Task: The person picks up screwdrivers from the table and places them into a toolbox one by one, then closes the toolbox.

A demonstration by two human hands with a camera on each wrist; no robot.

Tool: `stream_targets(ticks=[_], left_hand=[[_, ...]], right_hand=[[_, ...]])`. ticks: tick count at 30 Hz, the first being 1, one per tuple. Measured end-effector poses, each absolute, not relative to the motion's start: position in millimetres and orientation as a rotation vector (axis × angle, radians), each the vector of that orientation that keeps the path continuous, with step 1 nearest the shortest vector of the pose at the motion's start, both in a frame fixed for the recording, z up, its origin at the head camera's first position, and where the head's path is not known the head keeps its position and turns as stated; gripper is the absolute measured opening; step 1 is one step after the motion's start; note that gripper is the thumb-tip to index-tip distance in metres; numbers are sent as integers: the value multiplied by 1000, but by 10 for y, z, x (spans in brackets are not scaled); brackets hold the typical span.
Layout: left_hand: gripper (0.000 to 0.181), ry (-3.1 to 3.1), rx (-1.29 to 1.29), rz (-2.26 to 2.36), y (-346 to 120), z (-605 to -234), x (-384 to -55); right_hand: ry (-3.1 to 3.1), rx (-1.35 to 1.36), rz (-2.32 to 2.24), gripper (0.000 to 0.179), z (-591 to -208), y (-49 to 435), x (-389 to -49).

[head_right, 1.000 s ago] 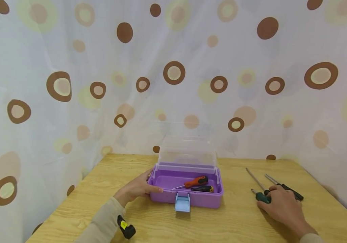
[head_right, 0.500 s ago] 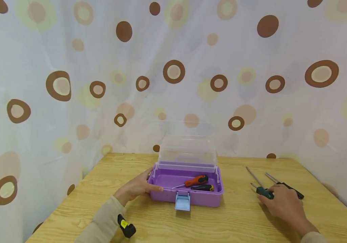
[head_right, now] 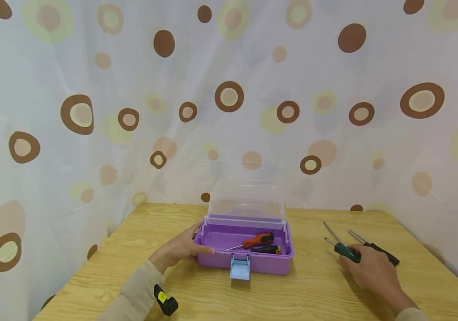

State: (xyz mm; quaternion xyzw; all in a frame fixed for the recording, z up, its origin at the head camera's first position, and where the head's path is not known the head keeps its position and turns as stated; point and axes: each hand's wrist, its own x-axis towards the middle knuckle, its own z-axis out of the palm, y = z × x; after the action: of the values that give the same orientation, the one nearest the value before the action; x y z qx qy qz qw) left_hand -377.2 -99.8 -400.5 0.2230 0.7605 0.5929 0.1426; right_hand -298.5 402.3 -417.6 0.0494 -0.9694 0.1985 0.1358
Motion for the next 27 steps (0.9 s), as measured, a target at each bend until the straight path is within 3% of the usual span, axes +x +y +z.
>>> stream_targets(ticks=[10,27], left_hand=[[111,2245,657,1694,-1009,-4023,-3786],[112,2244,654,1688,-993,-3996,-3768]], right_hand=[[-2684,141,622,55,-4215,4041,-3029],[-2590,53,932,65,-4120,3955,-2921]])
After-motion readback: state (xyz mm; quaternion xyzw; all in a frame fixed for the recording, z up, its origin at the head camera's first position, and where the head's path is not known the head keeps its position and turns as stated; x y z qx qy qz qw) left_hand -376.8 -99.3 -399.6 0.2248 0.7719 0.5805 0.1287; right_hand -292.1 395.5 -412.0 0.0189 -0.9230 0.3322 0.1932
